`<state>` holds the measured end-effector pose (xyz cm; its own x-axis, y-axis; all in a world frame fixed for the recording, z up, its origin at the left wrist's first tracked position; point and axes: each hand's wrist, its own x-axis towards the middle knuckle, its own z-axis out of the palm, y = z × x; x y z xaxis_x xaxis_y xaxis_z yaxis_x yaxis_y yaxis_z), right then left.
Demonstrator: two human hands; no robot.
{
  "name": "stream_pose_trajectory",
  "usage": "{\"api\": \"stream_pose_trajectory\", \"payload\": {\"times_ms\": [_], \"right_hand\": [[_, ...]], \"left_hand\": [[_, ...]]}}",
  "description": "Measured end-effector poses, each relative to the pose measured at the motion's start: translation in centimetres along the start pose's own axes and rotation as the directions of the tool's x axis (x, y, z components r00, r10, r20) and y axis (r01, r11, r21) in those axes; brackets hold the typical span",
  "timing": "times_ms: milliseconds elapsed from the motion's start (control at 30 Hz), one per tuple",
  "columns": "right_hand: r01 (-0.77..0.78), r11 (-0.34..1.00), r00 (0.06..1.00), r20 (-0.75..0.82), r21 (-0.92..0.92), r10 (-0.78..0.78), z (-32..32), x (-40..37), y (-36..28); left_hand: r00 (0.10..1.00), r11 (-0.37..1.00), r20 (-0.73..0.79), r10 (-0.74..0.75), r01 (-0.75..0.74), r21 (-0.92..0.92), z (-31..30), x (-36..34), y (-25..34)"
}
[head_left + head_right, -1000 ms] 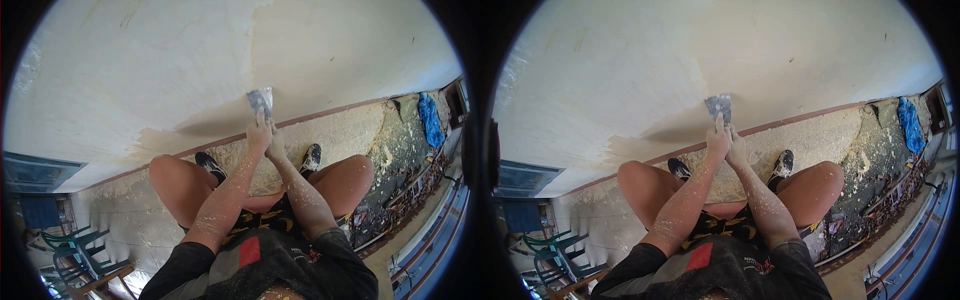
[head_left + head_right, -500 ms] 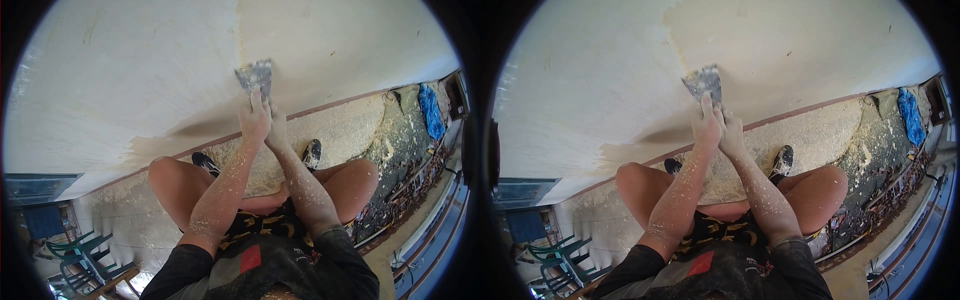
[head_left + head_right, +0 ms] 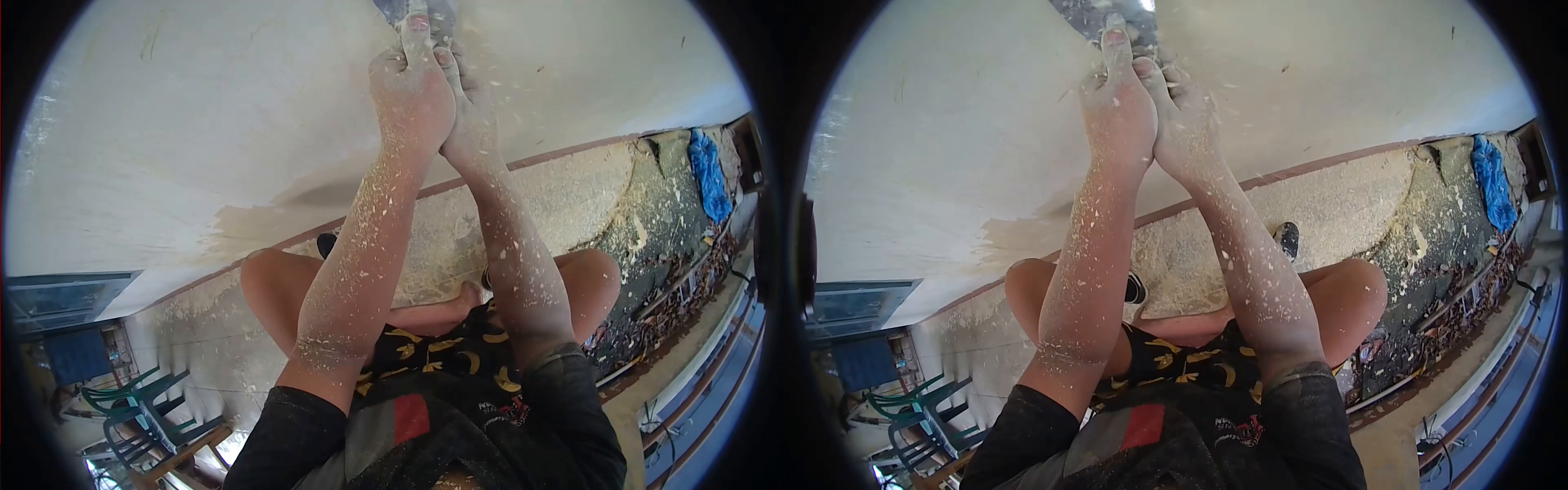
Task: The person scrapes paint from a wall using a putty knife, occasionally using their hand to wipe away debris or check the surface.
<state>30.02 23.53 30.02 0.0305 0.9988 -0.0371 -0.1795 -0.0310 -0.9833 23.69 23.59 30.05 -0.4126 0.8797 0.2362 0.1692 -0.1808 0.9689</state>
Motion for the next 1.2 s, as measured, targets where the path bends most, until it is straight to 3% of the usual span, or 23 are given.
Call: {"api": "stream_pose_trajectory", "payload": {"times_ms": [33,67,100,167,200,267,300,367,400,467,500,533,567,633,700,767,800,867,933,1000,1067,1167,1200], "right_hand": [[-0.006,1.0,1.0,-0.006,-0.002,0.006,-0.3,-0.5,1.9],[0.056,0.988,0.998,-0.019,-0.146,-0.059,-0.6,-0.8,5.8],[0.128,0.949,0.99,-0.018,-0.287,-0.139,-0.9,-0.8,9.8],[0.037,0.95,0.998,-0.043,-0.311,-0.053,-2.2,-4.0,19.6],[0.059,0.95,0.996,-0.042,-0.306,-0.075,-2.1,-4.5,19.5],[0.077,0.926,0.989,-0.09,-0.368,-0.118,-2.0,-4.7,18.8],[0.11,0.939,0.99,-0.051,-0.325,-0.134,-1.7,-3.4,14.5],[0.085,0.954,0.996,-0.015,-0.287,-0.093,-1.6,-2.1,9.7],[0.054,0.957,0.998,-0.017,-0.284,-0.061,-1.6,-2.7,9.4],[0.068,0.959,0.997,-0.014,-0.274,-0.074,-1.4,-2.2,7.7],[0.115,0.957,0.993,-0.007,-0.266,-0.121,-1.2,-1.3,6.5],[0.128,0.912,0.991,0.009,-0.388,-0.135,-2.1,-1.9,12.6],[0.09,0.932,0.991,-0.059,-0.352,-0.118,-2.4,-3.6,17.7],[0.082,0.948,0.983,-0.131,-0.307,-0.128,-2.8,-3.3,19.1],[-0.071,0.95,0.996,-0.064,-0.305,0.054,-3.2,-4.1,16.0],[0.065,0.948,0.994,-0.066,-0.311,-0.089,-3.2,-2.8,10.7],[0.046,0.969,0.998,-0.027,-0.244,-0.054,-2.8,-2.5,6.6],[0.041,0.985,0.999,0.007,-0.17,-0.04,-2.4,-0.7,4.3],[0.085,0.96,0.996,0.024,-0.266,-0.081,-1.9,-0.1,5.0],[0.039,0.943,0.999,-0.014,-0.331,-0.047,-2.5,-1.4,13.9],[-0.055,0.941,0.998,-0.036,-0.334,0.045,-3.2,-4.0,21.3],[0.091,0.945,0.991,-0.067,-0.315,-0.117,-2.7,-3.5,18.1],[0.151,0.952,0.984,-0.054,-0.265,-0.171,-2.2,-2.7,14.7]], "left_hand": [[0.996,0.997,0.068,-0.065,0.067,-0.037,-0.4,-0.4,0.0],[0.985,0.99,0.135,-0.104,0.115,-0.078,-0.4,-0.5,0.4],[0.979,0.988,0.138,-0.152,0.15,0.025,-0.7,-1.7,-2.8],[0.978,0.976,0.1,-0.182,0.167,0.141,-1.6,-6.1,-14.6],[0.957,0.956,0.06,-0.285,0.279,0.086,-1.7,-7.6,-16.3],[0.976,0.977,0.052,-0.209,0.207,0.041,-0.8,-5.3,-12.7],[0.984,0.984,0.031,-0.178,0.178,0.003,-0.4,-4.9,-9.9],[0.975,0.991,0.187,-0.12,0.128,-0.035,-0.3,-1.1,-1.1],[0.969,0.986,0.186,-0.163,0.168,-0.016,-0.1,-0.9,-1.3],[0.986,0.982,0.155,-0.052,0.079,-0.172,0.6,0.1,-0.5],[0.978,0.985,0.159,-0.132,0.148,-0.093,0.3,-1.1,-2.6],[0.965,0.976,0.152,-0.212,0.217,-0.02,-0.1,-3.4,-7.4],[0.969,0.974,0.104,-0.225,0.227,-0.007,-0.2,-6.0,-13.8],[0.976,0.978,0.064,-0.208,0.209,-0.007,0.6,-5.9,-17.0],[0.944,0.948,0.086,-0.318,0.314,0.062,0.6,-5.9,-14.6],[0.968,0.976,0.129,-0.216,0.219,-0.003,0.8,-4.2,-6.0],[0.999,1.0,0.049,-0.022,0.022,0.002,1.6,-2.9,-5.0],[0.981,0.981,-0.023,0.194,-0.194,0.018,2.1,-1.1,-3.9],[0.99,0.983,0.129,-0.065,0.086,-0.16,1.0,-0.8,-2.6],[0.962,0.968,0.115,-0.249,0.251,-0.001,0.2,-3.8,-8.3],[0.956,0.962,0.13,-0.264,0.251,0.109,-0.7,-6.8,-17.0],[0.966,0.969,0.081,-0.246,0.242,0.053,-0.2,-5.9,-12.4],[0.985,0.98,0.091,-0.148,0.133,0.15,0.0,-4.1,-8.4]]}}
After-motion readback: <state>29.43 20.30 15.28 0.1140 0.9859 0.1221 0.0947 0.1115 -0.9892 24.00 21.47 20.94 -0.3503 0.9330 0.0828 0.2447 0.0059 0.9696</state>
